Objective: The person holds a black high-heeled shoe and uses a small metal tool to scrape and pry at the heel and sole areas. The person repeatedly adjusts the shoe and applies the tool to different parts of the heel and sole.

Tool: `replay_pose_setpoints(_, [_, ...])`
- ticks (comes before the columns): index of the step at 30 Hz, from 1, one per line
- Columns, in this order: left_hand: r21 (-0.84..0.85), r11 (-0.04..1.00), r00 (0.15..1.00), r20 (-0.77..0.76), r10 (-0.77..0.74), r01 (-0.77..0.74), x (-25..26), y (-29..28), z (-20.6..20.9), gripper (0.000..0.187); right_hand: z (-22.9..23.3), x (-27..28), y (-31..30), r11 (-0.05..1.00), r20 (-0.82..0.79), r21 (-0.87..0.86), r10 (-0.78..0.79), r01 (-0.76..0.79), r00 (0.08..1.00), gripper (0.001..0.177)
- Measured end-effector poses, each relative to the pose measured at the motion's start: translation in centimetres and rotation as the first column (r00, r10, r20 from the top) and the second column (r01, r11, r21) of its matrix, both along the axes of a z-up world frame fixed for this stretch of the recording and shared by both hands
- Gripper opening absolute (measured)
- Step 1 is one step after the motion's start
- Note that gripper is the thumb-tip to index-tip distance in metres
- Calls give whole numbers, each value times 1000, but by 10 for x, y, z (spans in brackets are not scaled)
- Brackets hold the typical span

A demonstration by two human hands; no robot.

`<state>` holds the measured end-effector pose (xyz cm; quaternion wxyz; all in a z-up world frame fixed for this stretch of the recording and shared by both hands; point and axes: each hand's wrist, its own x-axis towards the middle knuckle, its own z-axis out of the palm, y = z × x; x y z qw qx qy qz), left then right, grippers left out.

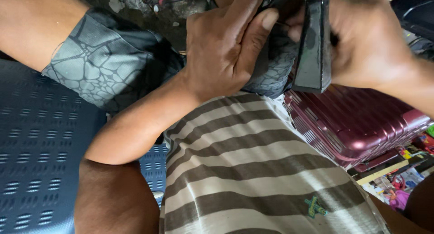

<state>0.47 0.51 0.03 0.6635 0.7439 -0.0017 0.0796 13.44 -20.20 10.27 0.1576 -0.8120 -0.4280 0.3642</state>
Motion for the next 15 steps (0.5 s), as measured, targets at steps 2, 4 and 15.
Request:
replay_pose_setpoints(2, [0,1000,1000,17,8,-8,0,-1,0,30,2,0,4,992,160,-29,129,-126,979,23])
replay_pose_setpoints(4, [22,1000,1000,24,7,-8,0,3,0,31,1,1,10,993,90,85,74,-82,993,24])
replay_pose_setpoints(15, [17,998,996,-63,61,-60,-13,14,25,20,8,-17,13,985,-96,128,-102,114,990,25])
